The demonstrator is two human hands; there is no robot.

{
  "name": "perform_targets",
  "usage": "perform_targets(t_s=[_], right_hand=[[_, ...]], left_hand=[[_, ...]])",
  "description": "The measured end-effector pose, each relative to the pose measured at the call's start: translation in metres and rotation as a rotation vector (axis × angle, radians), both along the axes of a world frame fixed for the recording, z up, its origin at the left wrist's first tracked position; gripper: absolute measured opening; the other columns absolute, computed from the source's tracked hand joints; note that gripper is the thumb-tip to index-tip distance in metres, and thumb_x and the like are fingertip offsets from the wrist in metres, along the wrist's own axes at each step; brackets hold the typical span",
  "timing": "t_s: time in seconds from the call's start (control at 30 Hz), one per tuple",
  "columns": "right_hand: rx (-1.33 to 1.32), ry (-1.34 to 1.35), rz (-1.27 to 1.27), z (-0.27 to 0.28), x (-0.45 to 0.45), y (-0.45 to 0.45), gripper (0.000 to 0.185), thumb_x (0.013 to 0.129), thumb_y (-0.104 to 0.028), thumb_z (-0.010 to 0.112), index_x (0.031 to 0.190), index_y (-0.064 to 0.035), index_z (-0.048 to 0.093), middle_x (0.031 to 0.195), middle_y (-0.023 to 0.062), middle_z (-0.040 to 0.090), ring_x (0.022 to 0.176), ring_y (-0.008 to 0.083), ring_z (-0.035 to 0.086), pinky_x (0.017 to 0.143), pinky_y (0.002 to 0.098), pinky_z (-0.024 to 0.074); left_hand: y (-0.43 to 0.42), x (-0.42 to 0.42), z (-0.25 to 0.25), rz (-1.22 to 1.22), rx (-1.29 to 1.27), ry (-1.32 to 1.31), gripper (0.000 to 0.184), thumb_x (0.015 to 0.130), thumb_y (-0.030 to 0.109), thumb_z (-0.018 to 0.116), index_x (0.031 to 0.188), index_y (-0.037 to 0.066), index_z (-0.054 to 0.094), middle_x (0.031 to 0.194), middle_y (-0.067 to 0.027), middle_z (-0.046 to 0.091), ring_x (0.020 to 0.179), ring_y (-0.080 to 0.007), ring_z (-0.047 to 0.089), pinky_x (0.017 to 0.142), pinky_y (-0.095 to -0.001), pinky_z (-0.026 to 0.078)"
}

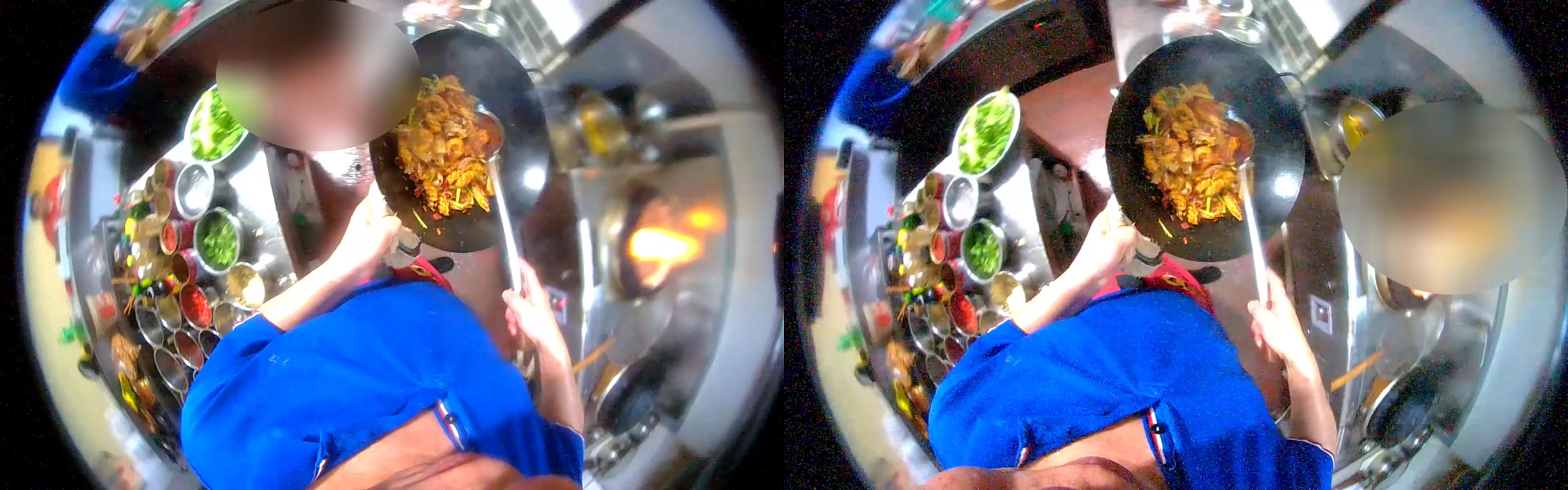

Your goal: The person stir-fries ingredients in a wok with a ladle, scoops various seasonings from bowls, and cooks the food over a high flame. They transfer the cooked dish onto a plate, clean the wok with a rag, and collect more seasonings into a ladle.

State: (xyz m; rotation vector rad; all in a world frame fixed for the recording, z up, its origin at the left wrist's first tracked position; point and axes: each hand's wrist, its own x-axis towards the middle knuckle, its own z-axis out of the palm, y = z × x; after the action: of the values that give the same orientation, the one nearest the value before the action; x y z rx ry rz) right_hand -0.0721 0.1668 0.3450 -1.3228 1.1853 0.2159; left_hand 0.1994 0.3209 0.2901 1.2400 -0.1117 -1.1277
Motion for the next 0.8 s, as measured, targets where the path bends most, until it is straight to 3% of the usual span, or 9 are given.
perform_targets(t_s=[0.07, 0.1, 0.2, 0.23, 0.33, 0.47, 0.6, 0.8], right_hand=[[0.299, -0.053, -0.1, 0.006, 0.034, 0.011, 0.069, 0.091, -0.002, 0.054, 0.153, -0.0123, 0.025, 0.076, 0.004, 0.051, 0.047, 0.01, 0.045, 0.036, 0.0259, 0.0397], [0.426, -0.125, -0.089, 0.004, 0.046, 0.014, 0.071, 0.088, -0.006, 0.06, 0.151, -0.0123, 0.028, 0.075, 0.0033, 0.049, 0.046, 0.0087, 0.042, 0.034, 0.0241, 0.0354], [0.759, -0.211, -0.029, 0.0, 0.075, -0.002, 0.073, 0.086, -0.011, 0.065, 0.15, -0.0124, 0.03, 0.073, 0.0021, 0.045, 0.045, 0.0069, 0.038, 0.032, 0.0221, 0.0308], [0.761, -0.198, 0.008, -0.003, 0.084, -0.004, 0.074, 0.084, -0.015, 0.066, 0.149, -0.0123, 0.032, 0.071, 0.0016, 0.043, 0.044, 0.006, 0.036, 0.03, 0.0215, 0.0276], [0.872, -0.191, 0.059, 0.002, 0.105, -0.015, 0.071, 0.084, -0.015, 0.065, 0.148, -0.0117, 0.033, 0.07, 0.0016, 0.043, 0.042, 0.006, 0.035, 0.029, 0.0215, 0.0276], [0.84, -0.126, 0.154, 0.018, 0.115, -0.043, 0.068, 0.085, -0.013, 0.063, 0.147, -0.0105, 0.034, 0.07, 0.0016, 0.042, 0.04, 0.006, 0.035, 0.028, 0.0216, 0.0279], [0.865, -0.132, 0.215, 0.031, 0.12, -0.075, 0.065, 0.087, -0.011, 0.059, 0.147, -0.0088, 0.033, 0.072, 0.0029, 0.042, 0.041, 0.0069, 0.035, 0.029, 0.022, 0.03], [0.792, -0.212, 0.241, 0.066, 0.125, -0.114, 0.065, 0.089, -0.014, 0.059, 0.148, -0.0086, 0.032, 0.074, 0.0042, 0.042, 0.042, 0.0075, 0.035, 0.029, 0.0217, 0.0299]], left_hand=[[0.026, 0.024, -0.003, 0.06, 0.026, 0.008, 0.053, 0.077, -0.003, 0.046, 0.129, 0.005, 0.051, 0.092, -0.0026, 0.058, 0.071, -0.0105, 0.052, 0.059, -0.0245, 0.044], [0.036, 0.031, -0.01, 0.106, 0.051, -0.032, 0.048, 0.076, 0.001, 0.048, 0.124, 0.005, 0.053, 0.093, -0.0055, 0.063, 0.076, -0.0162, 0.061, 0.062, -0.0285, 0.049], [0.057, 0.035, -0.013, 0.263, 0.062, -0.053, 0.046, 0.075, 0.0, 0.048, 0.12, 0.001, 0.054, 0.099, -0.008, 0.064, 0.085, -0.0192, 0.064, 0.071, -0.0315, 0.052], [0.069, 0.039, -0.014, 0.236, 0.139, -0.002, 0.047, 0.072, -0.002, 0.049, 0.118, 0.0, 0.055, 0.1, -0.0089, 0.065, 0.088, -0.0206, 0.064, 0.078, -0.0323, 0.052], [0.087, 0.033, -0.009, 0.383, 0.062, 0.06, 0.049, 0.069, -0.004, 0.049, 0.117, -0.001, 0.055, 0.101, -0.0093, 0.064, 0.091, -0.0205, 0.063, 0.079, -0.031, 0.052], [0.094, 0.008, -0.005, 0.468, 0.237, -0.126, 0.043, 0.068, -0.004, 0.053, 0.111, 0.0, 0.058, 0.094, -0.0066, 0.062, 0.085, -0.0179, 0.059, 0.072, -0.0295, 0.049], [0.075, -0.019, 0.015, 0.805, 0.092, 0.106, 0.028, 0.073, -0.002, 0.056, 0.101, 0.004, 0.056, 0.088, -0.0027, 0.057, 0.076, -0.0144, 0.054, 0.065, -0.0282, 0.046], [0.065, -0.042, 0.022, 0.916, 0.129, 0.112, 0.019, 0.073, 0.0, 0.058, 0.089, 0.009, 0.053, 0.081, -0.0023, 0.053, 0.075, -0.0154, 0.054, 0.065, -0.0319, 0.048]])
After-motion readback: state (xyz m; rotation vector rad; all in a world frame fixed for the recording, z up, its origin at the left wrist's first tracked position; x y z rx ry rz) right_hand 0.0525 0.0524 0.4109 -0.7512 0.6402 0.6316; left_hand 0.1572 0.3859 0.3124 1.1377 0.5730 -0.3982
